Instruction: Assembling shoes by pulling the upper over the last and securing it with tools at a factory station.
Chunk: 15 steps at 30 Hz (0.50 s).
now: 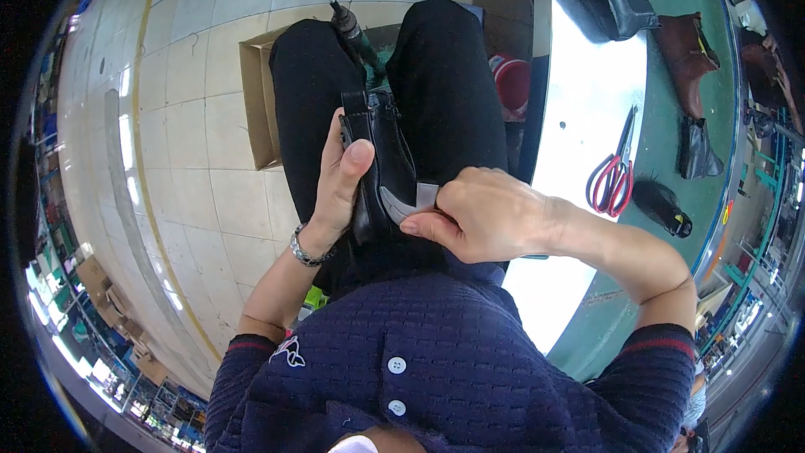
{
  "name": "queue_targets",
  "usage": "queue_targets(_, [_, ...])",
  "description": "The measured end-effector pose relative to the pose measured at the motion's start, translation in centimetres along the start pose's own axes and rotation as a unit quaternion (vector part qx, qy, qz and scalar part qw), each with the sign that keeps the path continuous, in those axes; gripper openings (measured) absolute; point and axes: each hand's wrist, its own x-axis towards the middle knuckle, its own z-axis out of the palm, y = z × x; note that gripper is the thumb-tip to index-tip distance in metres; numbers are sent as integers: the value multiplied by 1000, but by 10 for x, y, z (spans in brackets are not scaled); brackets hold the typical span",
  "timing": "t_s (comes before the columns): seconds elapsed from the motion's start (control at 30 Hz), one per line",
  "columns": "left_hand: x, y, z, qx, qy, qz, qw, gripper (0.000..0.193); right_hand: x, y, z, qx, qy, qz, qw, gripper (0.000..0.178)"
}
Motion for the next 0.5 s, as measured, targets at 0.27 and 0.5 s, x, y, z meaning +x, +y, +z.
queue_targets(0.27, [21,3,-6,-63,33,-46,996,43,15,-13,6,208,50,107,971,57])
queue_targets(0.5, [36,1,-11,-86,22,-43,995,40,19,-13,27,156,199,96,963,60])
